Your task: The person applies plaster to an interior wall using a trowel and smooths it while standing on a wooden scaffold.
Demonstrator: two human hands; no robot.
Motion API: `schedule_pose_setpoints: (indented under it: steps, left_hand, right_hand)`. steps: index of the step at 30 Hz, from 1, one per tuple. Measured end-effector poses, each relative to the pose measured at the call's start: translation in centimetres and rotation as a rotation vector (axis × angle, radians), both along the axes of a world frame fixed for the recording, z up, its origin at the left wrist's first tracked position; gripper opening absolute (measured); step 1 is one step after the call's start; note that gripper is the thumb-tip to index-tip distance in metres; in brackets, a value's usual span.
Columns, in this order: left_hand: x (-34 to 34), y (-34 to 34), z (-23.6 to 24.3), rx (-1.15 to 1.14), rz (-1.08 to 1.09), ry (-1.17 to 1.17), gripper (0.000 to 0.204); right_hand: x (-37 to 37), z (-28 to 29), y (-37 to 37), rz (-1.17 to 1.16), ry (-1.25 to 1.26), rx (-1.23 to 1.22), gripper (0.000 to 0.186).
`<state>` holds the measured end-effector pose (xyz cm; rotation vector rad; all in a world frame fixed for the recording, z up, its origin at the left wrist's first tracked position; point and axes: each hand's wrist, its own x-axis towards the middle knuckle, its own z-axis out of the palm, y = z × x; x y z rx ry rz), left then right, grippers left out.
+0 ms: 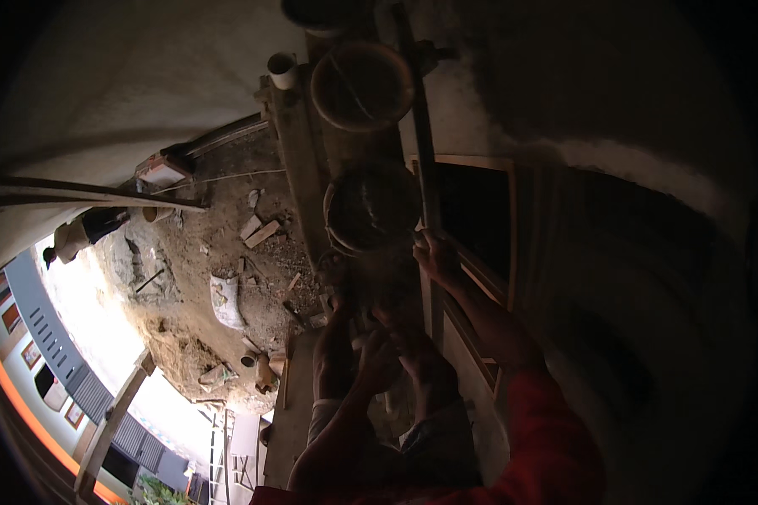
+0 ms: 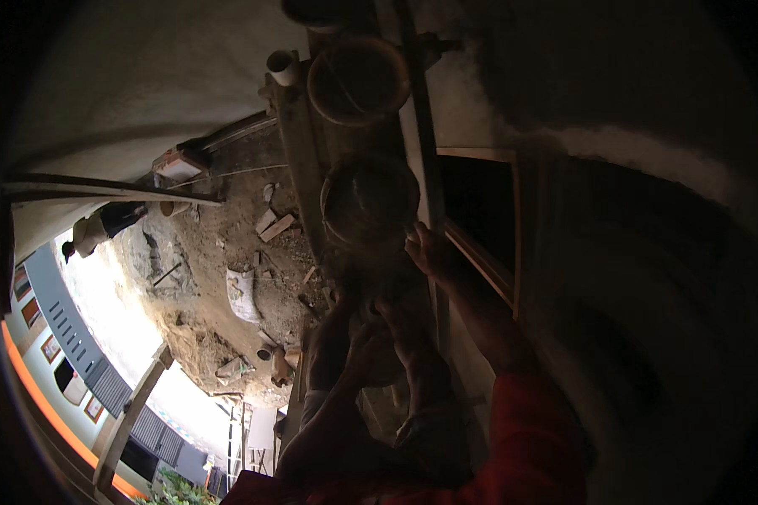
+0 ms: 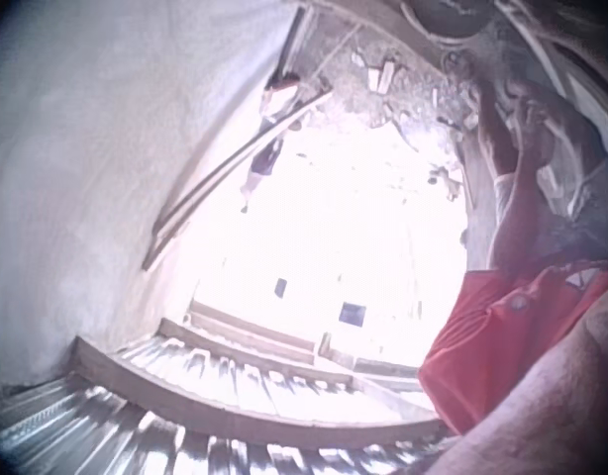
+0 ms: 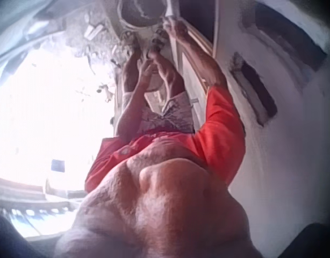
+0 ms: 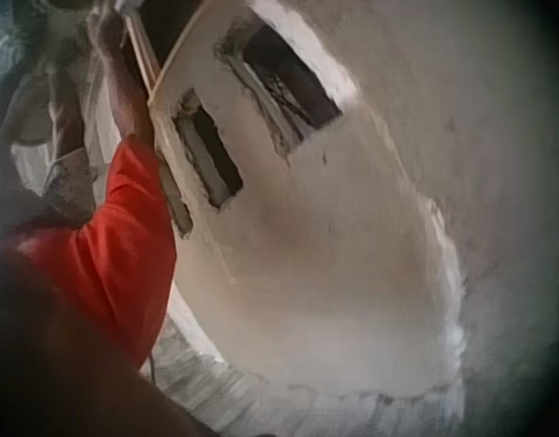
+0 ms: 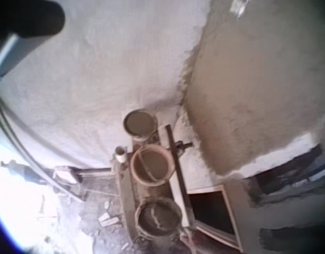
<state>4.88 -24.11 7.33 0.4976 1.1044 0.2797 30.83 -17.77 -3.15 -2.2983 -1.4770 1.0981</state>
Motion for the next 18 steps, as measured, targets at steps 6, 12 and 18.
schedule_pose_setpoints:
  steps: [6, 12, 18]
  left_hand:
    - [-3.7, -1.9, -4.0, 0.341, -0.142, 0.112, 0.030]
    - [3.5, 1.4, 10.3, 0.384, -0.301, -0.005, 0.033]
    - [-0.2, 7.4, 12.7, 0.667, -0.245, 0.025, 0.034]
  right_hand:
    - [3.1, 27.6, 7.8, 0.081, 0.101, 0.241, 0.037]
    - [10.3, 60.9, 6.4, 0.105, -0.184, 0.262, 0.044]
    - [8.3, 80.0, 8.2, -0.021, 0.108, 0.300, 0.046]
